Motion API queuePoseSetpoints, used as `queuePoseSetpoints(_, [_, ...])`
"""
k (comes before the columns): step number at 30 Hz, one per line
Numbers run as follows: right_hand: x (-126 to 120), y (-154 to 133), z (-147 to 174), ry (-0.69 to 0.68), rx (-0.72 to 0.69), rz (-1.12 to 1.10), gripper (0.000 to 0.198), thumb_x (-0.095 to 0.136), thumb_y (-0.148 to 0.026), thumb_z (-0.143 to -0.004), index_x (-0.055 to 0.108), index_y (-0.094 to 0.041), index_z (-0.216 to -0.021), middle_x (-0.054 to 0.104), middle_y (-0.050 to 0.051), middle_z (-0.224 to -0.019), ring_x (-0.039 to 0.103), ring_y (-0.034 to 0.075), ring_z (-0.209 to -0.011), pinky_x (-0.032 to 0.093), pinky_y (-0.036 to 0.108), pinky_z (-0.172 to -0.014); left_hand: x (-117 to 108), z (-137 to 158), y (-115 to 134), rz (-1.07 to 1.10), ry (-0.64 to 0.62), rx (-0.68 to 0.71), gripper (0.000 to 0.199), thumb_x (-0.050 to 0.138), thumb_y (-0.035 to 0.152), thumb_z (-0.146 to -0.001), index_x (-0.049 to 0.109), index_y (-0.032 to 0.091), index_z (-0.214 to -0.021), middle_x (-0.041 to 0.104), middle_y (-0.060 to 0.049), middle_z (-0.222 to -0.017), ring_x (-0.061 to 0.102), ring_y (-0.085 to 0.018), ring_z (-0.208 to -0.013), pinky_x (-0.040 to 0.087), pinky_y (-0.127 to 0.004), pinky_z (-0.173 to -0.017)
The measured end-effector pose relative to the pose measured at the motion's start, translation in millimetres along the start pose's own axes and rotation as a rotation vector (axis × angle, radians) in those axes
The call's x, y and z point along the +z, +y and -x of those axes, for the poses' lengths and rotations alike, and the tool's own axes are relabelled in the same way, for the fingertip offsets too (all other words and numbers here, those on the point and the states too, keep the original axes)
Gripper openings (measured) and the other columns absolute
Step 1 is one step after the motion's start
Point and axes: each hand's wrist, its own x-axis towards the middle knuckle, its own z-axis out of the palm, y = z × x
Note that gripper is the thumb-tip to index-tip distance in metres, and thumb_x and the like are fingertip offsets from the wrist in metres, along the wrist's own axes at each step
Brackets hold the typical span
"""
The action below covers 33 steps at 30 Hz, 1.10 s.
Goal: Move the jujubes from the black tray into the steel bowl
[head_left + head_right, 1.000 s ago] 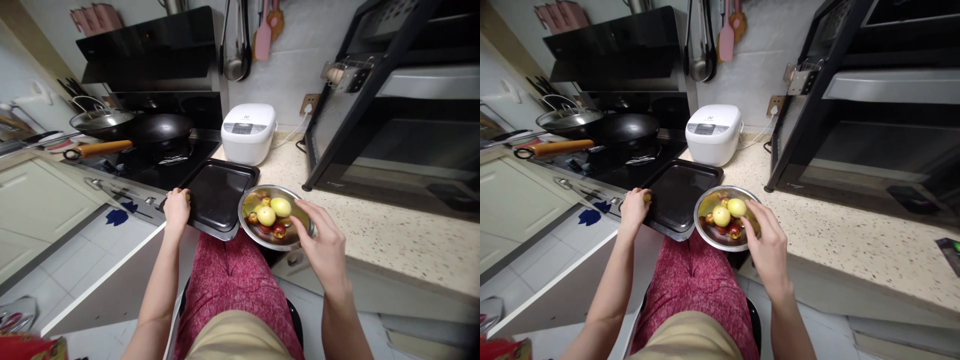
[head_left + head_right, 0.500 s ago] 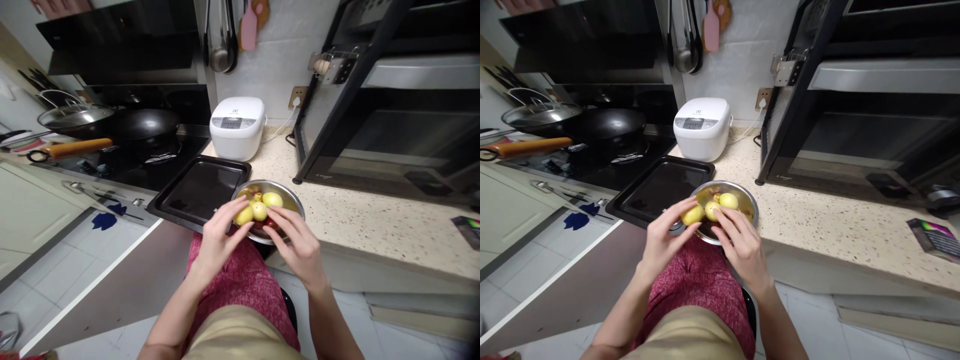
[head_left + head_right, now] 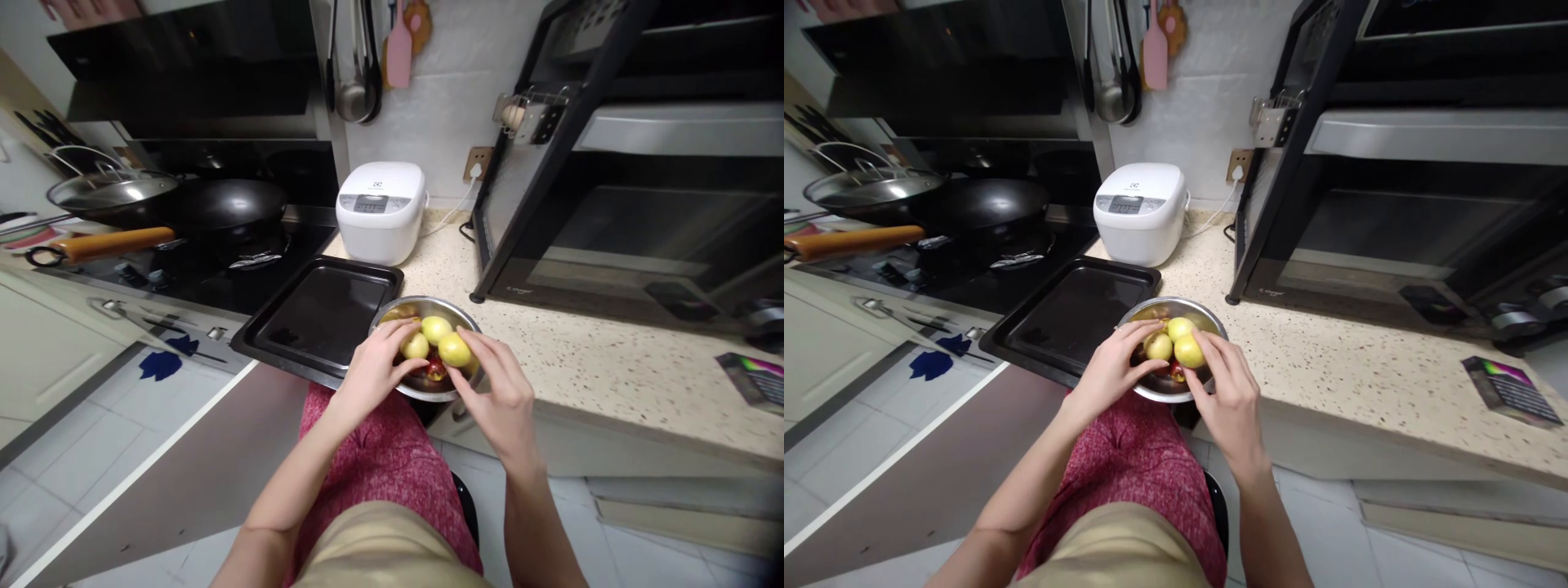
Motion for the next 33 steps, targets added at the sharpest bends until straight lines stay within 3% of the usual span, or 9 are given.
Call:
queuePoseSetpoints(6, [2, 1, -1, -0.104, 0.042, 0.000, 0.036, 0.063, -0.023, -0.098, 0.058, -0.022, -0.134, 0.071, 0.012, -0.121, 0.069, 0.028, -0.112, 0.059, 0.046, -0.095, 3, -10, 4, -0.141, -0.080, -0.128, 0.052, 0.080, 0.028, -0.087, 0.060, 0.023, -0.135, 0.067, -0.009, -0.139, 0.068, -0.031, -0.122, 0.058, -0.046, -0.101])
queuePoseSetpoints(12, [4, -4, -7, -0.206, 0.029, 0.036, 0.032, 0.064, -0.025, -0.098, 0.058, -0.020, -0.129, 0.071, 0.012, -0.120, 0.068, 0.030, -0.111, 0.058, 0.045, -0.093, 0, -9, 6, -0.046, -0.031, -0.148, 0.063, 0.073, 0.019, -0.087, 0.050, 0.022, -0.145, 0.060, -0.010, -0.147, 0.064, -0.029, -0.128, 0.054, -0.045, -0.109])
queuePoseSetpoints(17, [4, -9, -9, -0.280, 0.026, 0.114, 0.029, 0.061, -0.024, -0.099, 0.061, -0.021, -0.128, 0.071, 0.012, -0.123, 0.068, 0.031, -0.111, 0.058, 0.047, -0.092, 0, -6, 6, -0.041, -0.022, -0.160, 0.060, 0.068, 0.018, -0.089, 0.050, 0.023, -0.146, 0.059, -0.011, -0.145, 0.065, -0.029, -0.124, 0.055, -0.045, -0.106])
queuePoseSetpoints(33, [4, -11, -6, -0.250, 0.132, 0.061, 0.024, 0.060, -0.028, -0.099, 0.066, -0.025, -0.123, 0.072, 0.009, -0.121, 0.070, 0.029, -0.107, 0.058, 0.043, -0.083, -10, 13, 12, 0.047, -0.046, -0.040, 0.056, 0.056, 0.018, -0.098, 0.045, 0.027, -0.152, 0.046, -0.010, -0.158, 0.045, -0.027, -0.149, 0.041, -0.048, -0.123])
